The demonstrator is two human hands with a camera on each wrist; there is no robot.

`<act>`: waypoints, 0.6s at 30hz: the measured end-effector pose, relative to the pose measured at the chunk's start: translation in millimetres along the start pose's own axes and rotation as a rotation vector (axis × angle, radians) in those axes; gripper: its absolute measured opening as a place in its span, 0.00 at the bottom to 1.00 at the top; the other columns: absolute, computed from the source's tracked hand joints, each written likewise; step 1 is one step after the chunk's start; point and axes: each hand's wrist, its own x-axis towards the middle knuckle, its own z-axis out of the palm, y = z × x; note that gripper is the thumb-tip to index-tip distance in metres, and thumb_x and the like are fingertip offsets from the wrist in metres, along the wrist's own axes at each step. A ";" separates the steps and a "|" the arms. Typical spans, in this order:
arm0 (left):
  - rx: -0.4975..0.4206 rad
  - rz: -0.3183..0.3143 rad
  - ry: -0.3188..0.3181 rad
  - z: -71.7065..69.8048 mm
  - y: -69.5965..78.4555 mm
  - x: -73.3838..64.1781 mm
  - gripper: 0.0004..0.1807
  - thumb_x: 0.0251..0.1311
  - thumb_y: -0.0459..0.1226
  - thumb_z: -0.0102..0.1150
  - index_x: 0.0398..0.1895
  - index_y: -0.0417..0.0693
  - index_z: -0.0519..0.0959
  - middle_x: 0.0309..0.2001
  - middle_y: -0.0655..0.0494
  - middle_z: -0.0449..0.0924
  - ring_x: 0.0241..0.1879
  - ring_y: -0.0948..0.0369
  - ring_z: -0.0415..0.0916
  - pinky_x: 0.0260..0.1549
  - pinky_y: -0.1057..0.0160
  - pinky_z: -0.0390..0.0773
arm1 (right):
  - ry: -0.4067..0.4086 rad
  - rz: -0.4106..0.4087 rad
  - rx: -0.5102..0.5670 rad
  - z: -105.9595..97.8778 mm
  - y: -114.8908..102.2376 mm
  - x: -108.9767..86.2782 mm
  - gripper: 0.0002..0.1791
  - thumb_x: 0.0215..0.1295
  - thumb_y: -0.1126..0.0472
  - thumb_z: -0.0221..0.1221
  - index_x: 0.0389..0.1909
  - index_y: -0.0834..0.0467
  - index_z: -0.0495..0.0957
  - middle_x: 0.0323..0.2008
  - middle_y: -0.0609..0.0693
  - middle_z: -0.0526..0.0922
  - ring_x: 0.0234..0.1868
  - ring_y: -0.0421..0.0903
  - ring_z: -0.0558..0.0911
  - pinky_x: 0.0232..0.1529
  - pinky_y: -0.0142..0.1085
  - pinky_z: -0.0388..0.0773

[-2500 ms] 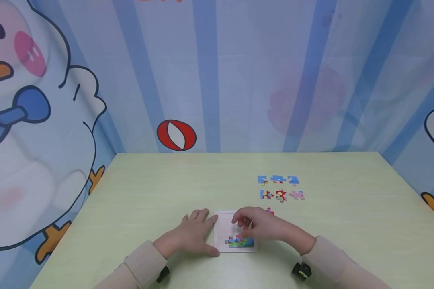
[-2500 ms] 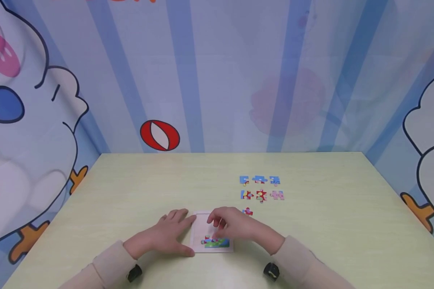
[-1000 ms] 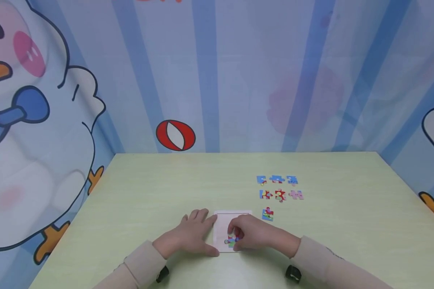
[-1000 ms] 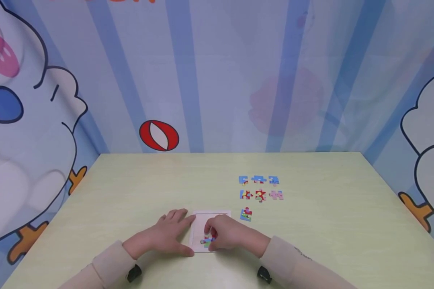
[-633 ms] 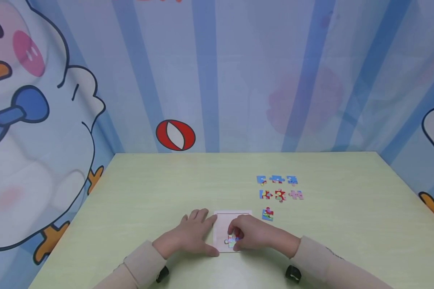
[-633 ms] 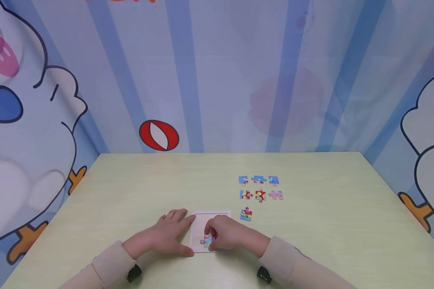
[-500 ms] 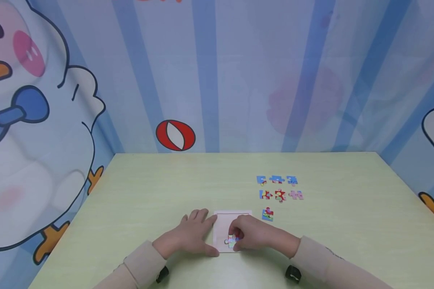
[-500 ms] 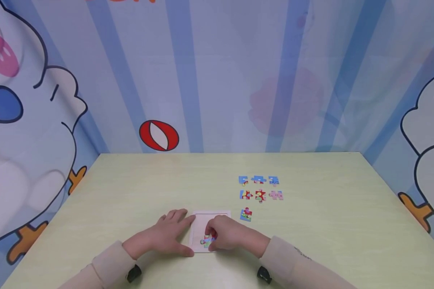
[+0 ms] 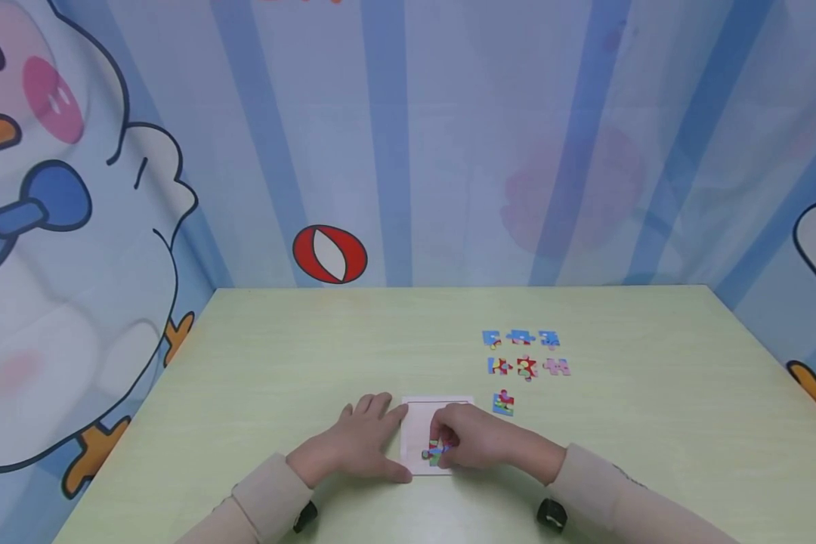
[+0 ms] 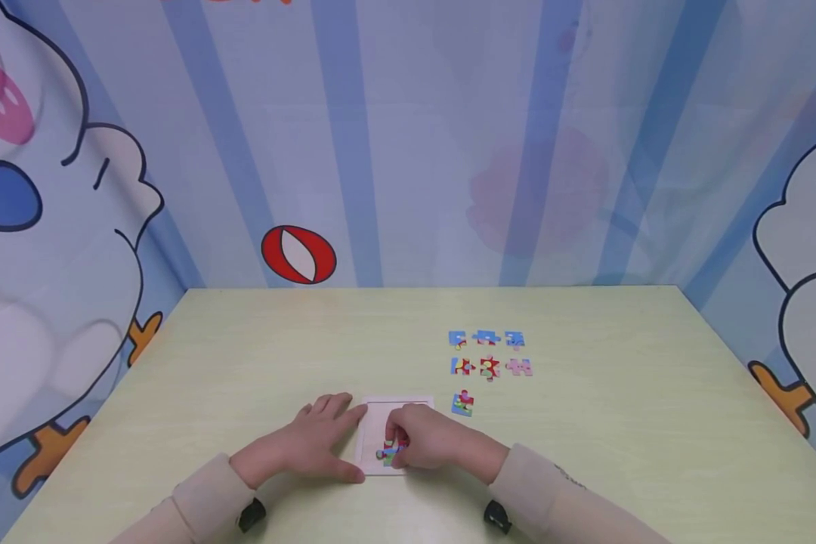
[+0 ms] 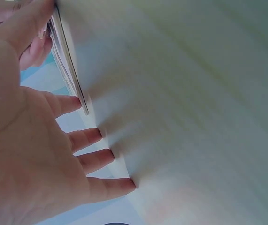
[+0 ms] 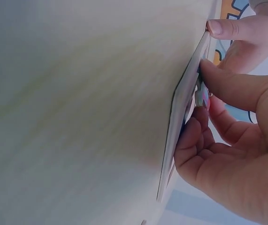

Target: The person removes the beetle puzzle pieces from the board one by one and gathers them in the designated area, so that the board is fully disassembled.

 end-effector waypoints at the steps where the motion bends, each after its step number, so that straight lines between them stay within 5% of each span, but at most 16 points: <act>1: 0.000 0.000 0.000 -0.2 0.1 -0.1 0.53 0.48 0.63 0.64 0.72 0.44 0.60 0.70 0.40 0.54 0.69 0.42 0.51 0.61 0.34 0.56 | -0.001 -0.002 0.004 -0.5 0.5 -0.1 0.12 0.51 0.68 0.69 0.29 0.55 0.75 0.25 0.45 0.71 0.29 0.40 0.68 0.34 0.32 0.67; 18: -0.005 -0.006 -0.009 1.0 -0.8 0.3 0.53 0.48 0.64 0.64 0.73 0.45 0.59 0.71 0.40 0.53 0.70 0.43 0.50 0.61 0.34 0.55 | -0.066 -0.021 0.137 -5.9 7.7 -2.3 0.06 0.62 0.68 0.61 0.34 0.54 0.76 0.25 0.43 0.73 0.28 0.39 0.70 0.32 0.31 0.67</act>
